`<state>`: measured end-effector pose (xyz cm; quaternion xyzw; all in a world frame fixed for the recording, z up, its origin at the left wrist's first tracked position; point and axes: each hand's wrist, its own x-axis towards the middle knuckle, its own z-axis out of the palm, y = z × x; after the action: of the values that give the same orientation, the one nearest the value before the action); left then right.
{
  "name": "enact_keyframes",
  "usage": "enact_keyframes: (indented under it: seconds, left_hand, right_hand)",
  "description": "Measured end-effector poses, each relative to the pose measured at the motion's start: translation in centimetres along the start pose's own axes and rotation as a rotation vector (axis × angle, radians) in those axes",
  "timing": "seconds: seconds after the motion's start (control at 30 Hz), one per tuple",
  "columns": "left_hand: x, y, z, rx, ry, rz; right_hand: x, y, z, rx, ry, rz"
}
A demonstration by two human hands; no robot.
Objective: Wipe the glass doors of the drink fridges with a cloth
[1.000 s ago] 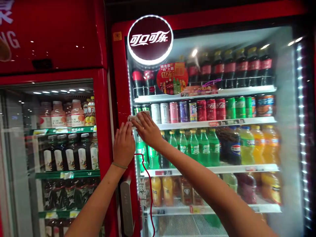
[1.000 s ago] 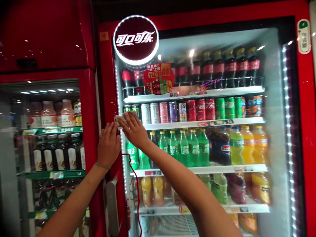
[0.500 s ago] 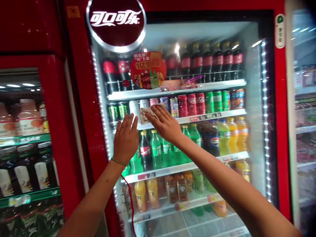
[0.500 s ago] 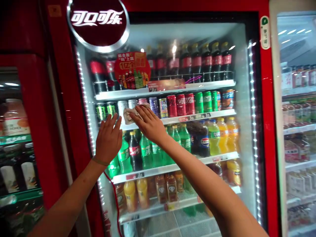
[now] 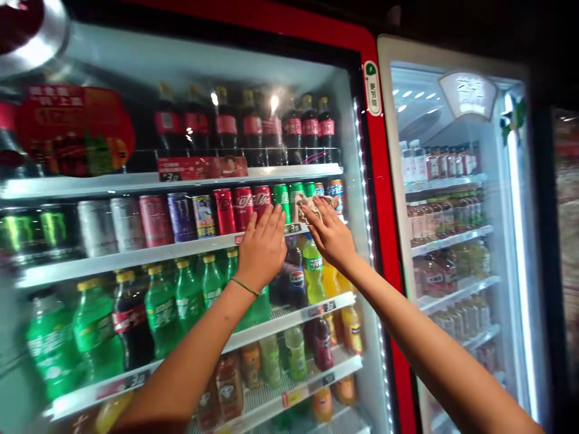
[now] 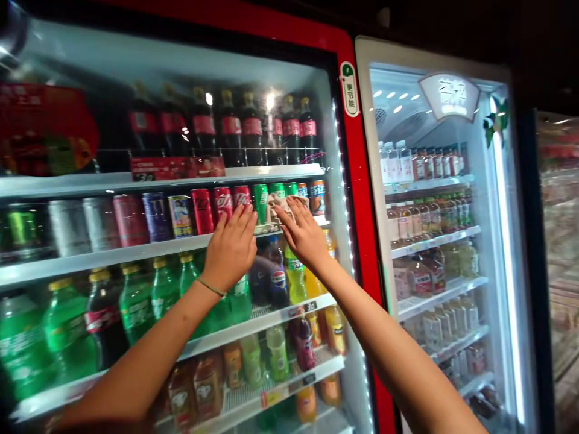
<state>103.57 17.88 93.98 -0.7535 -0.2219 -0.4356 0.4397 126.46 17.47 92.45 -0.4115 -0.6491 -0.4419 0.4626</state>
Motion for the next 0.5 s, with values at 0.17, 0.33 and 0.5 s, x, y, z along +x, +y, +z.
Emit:
enact_keyframes:
  seconds: [0.17, 0.33, 0.5]
  left_hand:
    - [3.1, 4.4, 3.2, -0.014, -0.014, 0.035]
    - [6.2, 5.2, 4.2, -0.037, -0.009, 0.056]
    - [6.8, 2.9, 2.3, -0.028, -0.009, -0.014]
  right_hand:
    - [-5.1, 9.1, -2.3, -0.069, -0.005, 0.125]
    - [-4.3, 13.0, -2.8, -0.086, -0.016, 0.186]
    - [1.8, 11.1, -1.3, -0.057, 0.122, 0.304]
